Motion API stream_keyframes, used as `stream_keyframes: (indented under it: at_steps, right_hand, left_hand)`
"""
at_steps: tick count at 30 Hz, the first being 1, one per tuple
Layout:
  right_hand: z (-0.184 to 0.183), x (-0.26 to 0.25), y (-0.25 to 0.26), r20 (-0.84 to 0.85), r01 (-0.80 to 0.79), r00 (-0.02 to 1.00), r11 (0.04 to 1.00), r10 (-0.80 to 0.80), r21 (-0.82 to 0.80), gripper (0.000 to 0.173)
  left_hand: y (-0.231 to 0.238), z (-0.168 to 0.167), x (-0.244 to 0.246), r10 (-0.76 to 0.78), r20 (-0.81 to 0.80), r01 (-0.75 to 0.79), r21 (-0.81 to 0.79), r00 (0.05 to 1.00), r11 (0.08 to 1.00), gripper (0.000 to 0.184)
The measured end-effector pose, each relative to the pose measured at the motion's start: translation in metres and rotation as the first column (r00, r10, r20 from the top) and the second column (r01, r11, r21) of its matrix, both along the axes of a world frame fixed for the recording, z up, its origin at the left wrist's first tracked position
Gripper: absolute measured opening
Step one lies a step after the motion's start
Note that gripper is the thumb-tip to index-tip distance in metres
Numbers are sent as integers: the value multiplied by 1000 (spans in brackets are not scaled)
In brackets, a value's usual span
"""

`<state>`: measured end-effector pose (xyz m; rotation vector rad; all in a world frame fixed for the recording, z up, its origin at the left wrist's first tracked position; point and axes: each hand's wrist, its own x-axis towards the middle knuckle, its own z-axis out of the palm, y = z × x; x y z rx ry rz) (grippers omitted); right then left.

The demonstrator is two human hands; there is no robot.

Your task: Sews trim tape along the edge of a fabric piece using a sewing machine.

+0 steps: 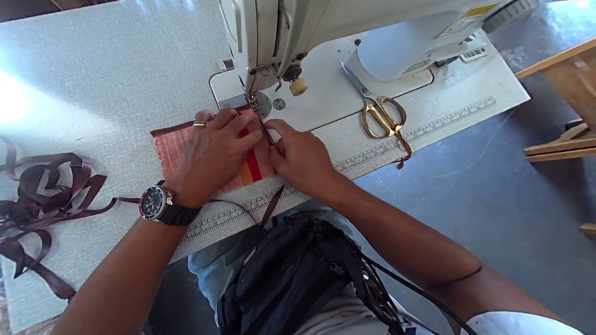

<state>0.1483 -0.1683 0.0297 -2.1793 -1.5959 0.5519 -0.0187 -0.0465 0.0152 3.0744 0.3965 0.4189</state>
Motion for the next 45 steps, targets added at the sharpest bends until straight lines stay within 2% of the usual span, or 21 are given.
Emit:
stream_keyframes:
  at_steps: [5,12,18,21,25,33,38,45]
  right_hand:
    - [-3,-1,-1,-1,1,1000,1000,-1,27,41]
    - [1,-6,0,-12,18,1000,999,-18,-29,35]
    - [-6,-11,-4,96,-27,995,997,20,68,34]
    - [-5,-15,-4,154,-34,988,997,23,70,40]
    - [-2,-17,-3,172,-30,985,999,23,38,38]
    - [-7,-12,-7,95,-34,995,996,26,82,36]
    - [-7,-17,-6,145,-36,989,997,26,65,32]
    - [-7,-18,-7,154,-48,987,996,36,71,31]
  left_hand:
    - [0,-1,0,7,1,-7,0,1000,1000,34]
    - [1,-3,-1,8,10,-8,-1,1000,1000,34]
    - [2,-4,-2,6,18,-6,1,1000,1000,35]
    - [2,-3,-2,2,18,-3,7,1000,1000,35]
    - [2,-4,-3,2,30,-2,-2,1000,1000,35]
    - [4,-6,-4,-4,95,12,-86,995,996,35]
    - [5,-11,-4,42,141,-19,-156,989,988,34]
    - [3,-12,2,38,88,-32,-64,995,997,36]
